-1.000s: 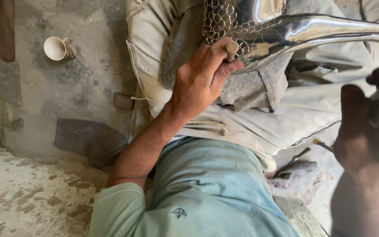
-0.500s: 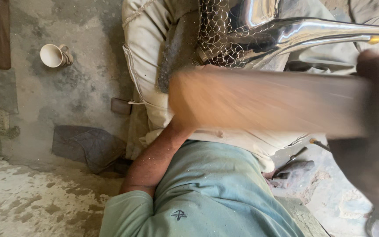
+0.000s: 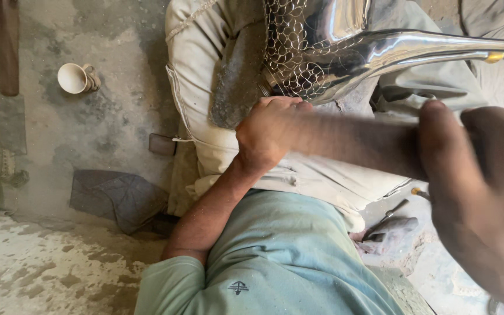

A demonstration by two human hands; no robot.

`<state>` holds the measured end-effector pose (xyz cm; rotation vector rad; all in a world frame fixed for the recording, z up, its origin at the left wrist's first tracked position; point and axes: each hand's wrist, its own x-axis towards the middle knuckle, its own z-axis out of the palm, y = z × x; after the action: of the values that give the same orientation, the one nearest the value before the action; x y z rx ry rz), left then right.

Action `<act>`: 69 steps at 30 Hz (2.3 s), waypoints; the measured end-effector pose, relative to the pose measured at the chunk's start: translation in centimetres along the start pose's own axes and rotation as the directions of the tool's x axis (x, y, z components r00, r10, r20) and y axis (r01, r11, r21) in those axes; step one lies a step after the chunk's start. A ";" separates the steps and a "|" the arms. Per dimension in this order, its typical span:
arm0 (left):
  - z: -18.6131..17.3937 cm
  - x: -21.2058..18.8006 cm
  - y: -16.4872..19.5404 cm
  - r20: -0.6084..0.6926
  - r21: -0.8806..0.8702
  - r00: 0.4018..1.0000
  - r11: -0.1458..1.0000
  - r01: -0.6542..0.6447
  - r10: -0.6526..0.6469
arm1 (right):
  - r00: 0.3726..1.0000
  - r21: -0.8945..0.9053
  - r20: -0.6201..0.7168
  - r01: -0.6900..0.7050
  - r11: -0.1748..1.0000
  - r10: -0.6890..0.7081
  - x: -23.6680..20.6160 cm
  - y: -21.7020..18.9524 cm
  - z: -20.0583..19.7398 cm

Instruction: The person sits on the floor and uses a hammer and a small metal punch to create a decorative pattern on a polished metal object. They repeatedly tap the punch with the hammer to form small indentations on the surface.

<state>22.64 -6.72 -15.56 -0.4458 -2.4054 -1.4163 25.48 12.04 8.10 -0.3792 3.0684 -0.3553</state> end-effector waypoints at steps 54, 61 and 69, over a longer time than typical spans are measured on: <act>-3.8 6.0 0.5 0.415 -0.071 0.868 0.961 -0.268 0.273 | 0.923 -0.020 -0.360 -0.156 0.988 0.139 -4.7 4.1 6.3; -5.8 4.5 0.9 0.129 -0.289 0.990 0.957 -0.017 0.057 | 0.935 -0.124 -0.299 -0.236 0.964 0.191 -5.7 4.7 5.7; -8.0 1.6 1.0 0.172 -0.519 0.941 0.785 0.337 -0.290 | 0.516 0.563 0.145 -0.745 0.359 0.844 -11.7 10.1 17.9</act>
<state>22.49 -13.17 -10.43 -0.2292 -2.1732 -2.2936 35.44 20.48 -11.67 1.2162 2.5913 -1.1967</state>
